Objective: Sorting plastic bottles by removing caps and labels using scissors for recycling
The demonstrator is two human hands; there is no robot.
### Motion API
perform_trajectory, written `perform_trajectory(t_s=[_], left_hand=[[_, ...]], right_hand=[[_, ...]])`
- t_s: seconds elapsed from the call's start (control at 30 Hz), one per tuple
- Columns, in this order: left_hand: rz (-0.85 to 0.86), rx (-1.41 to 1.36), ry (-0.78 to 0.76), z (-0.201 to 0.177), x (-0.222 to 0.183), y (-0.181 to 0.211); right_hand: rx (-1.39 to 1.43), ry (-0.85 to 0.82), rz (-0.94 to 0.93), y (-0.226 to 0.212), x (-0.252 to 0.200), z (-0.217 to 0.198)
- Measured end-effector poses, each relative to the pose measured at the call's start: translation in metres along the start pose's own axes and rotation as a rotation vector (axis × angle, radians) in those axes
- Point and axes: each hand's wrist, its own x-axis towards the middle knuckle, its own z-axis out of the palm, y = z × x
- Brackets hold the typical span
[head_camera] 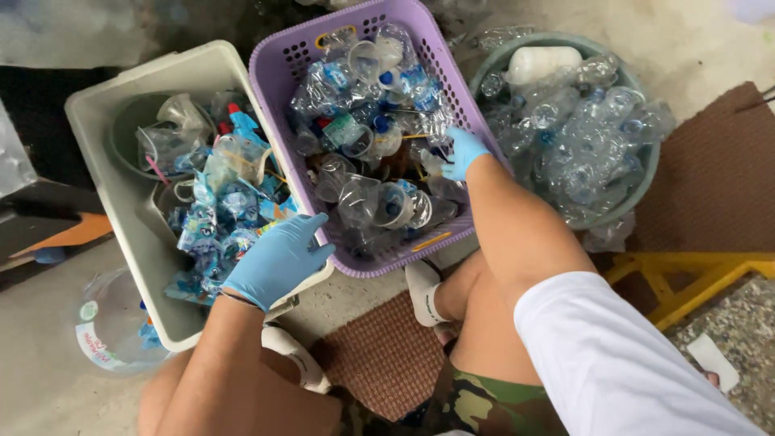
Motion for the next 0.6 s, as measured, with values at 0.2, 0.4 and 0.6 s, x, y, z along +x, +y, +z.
perform_trajectory(t_s=[0.2, 0.4, 0.6], left_hand=[[-0.021, -0.024, -0.023, -0.005, 0.006, -0.003], [0.040, 0.024, -0.001, -0.004, 0.013, -0.005], [0.041, 0.053, -0.043, 0.002, 0.021, -0.016]], right_hand=[[0.461, 0.222, 0.054, 0.008, 0.041, 0.016], [0.561, 0.111, -0.106, 0.004, 0.046, 0.020], [0.438, 0.287, -0.250, 0.003, 0.040, 0.040]])
